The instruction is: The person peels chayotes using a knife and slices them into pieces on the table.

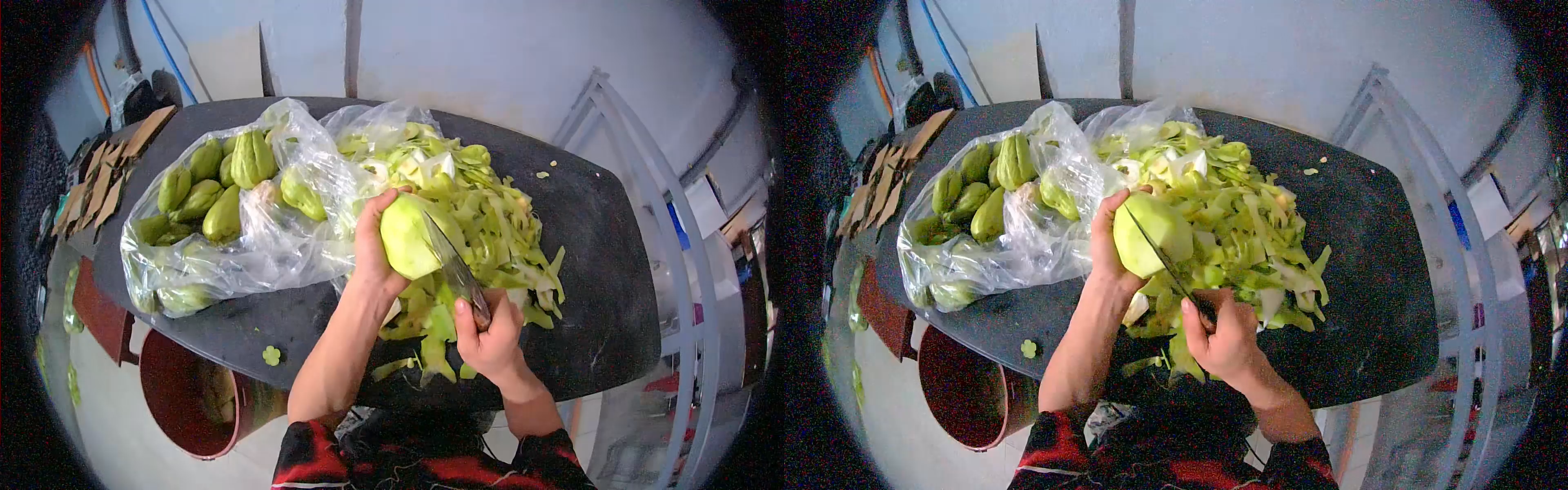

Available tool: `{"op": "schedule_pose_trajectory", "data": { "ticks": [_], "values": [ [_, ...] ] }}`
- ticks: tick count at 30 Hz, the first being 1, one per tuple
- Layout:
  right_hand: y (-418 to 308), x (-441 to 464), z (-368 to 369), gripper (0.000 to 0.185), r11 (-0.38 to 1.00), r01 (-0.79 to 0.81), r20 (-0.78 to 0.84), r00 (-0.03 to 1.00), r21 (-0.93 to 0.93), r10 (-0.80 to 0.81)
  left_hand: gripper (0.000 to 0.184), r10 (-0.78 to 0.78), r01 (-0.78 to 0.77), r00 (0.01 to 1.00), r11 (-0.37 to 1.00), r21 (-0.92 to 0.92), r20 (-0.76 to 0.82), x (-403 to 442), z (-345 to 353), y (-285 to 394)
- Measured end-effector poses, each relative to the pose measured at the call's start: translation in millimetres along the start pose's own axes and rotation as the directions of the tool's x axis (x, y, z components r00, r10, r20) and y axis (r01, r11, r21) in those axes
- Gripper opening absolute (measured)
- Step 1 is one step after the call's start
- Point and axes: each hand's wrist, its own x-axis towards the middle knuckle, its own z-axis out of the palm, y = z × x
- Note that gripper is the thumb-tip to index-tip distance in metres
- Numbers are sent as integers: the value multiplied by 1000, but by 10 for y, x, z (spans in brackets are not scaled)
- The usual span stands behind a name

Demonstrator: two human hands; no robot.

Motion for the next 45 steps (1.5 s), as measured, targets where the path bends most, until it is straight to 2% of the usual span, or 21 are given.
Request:
{"op": "schedule_pose_trajectory", "data": {
  "ticks": [3, 8, 12, 14, 16, 17, 18, 19, 21, 25, 27, 29, 31, 33, 35, 36, 37, 39, 40, 42, 45],
  "values": [
    [39, -46, 11, 9, 1000, 27, -63, 998, 7, -27, 33, 1, -1, 999, 1000, -10, 35, -27, 26, -35],
    [128, -137, 54, 8, 1000, 15, -70, 997, -22, -16, 33, 135, -146, 985, 985, 96, 109, -91, 82, -26],
    [142, -166, 72, 8, 1000, 3, -40, 999, -25, -4, 31, 124, -135, 985, 987, 89, 118, -143, 86, -7],
    [175, -198, 89, 7, 999, 2, -70, 998, -43, -5, 29, 38, -40, 998, 999, 33, 51, -133, 123, -35],
    [173, -191, 81, 7, 998, -8, -100, 995, -56, 2, 29, 110, -117, 991, 988, 98, 81, -134, 134, 2],
    [139, -193, 45, 7, 994, -109, -35, 993, -22, 109, 28, 169, -184, 980, 969, 163, 104, -156, 114, -5],
    [122, -176, 24, 8, 979, -203, 28, 979, 4, 203, 29, 156, -172, 981, 973, 152, 113, -174, 137, 5],
    [132, -178, 39, 8, 978, -210, 25, 977, 2, 210, 29, 148, -165, 982, 974, 154, 113, -179, 134, -12],
    [172, -157, 80, 9, 1000, 22, -79, 997, -6, -22, 30, 36, -39, 998, 998, 54, 59, -160, 145, -45],
    [169, -121, 62, 11, 999, 39, -98, 994, -36, -43, 32, -33, 33, 999, 999, -33, -5, -142, 130, -101],
    [182, -112, 11, 12, 985, -172, 31, 984, -27, 173, 33, 195, -211, 977, 951, 228, 91, -120, 88, -95],
    [176, -97, 49, 12, 992, -127, 1, 992, -13, 127, 31, 166, -182, 981, 964, 193, 95, -155, 136, -109],
    [130, -40, 83, 14, 1000, 10, -94, 995, -6, -11, 26, -50, 49, 998, 998, -32, -26, -181, 175, -157],
    [208, -60, 42, 13, 1000, -6, -92, 996, 3, 6, 27, -23, 23, 999, 1000, -5, -49, -111, 74, -226],
    [371, -96, -38, 14, 958, -242, 86, 969, 153, 231, 39, 236, -230, 971, 917, 325, 21, -15, -42, -237],
    [371, -62, -79, 14, 890, -294, 140, 955, 348, 261, 43, 188, -209, 978, 896, 392, 92, -54, -31, -124],
    [286, -17, -135, 16, 721, -442, 211, 895, 534, 392, 43, 178, -205, 978, 895, 396, 105, -61, -50, -26],
    [289, 92, -255, 19, 588, -475, 287, 876, 655, 389, 45, 67, -256, 939, 791, 556, 337, -57, -88, 126],
    [288, 103, -267, 19, 594, -467, 270, 879, 655, 394, 54, 65, -265, 935, 782, 564, 350, -81, -87, 162],
    [276, 122, -231, 20, 525, -472, 323, 878, 708, 354, 57, 60, -253, 929, 824, 507, 366, -50, -113, 103],
    [305, 74, -138, 23, 539, -445, 283, 890, 715, 358, 62, 55, -190, 941, 903, 386, 335, -33, -117, -25]
  ]
}}
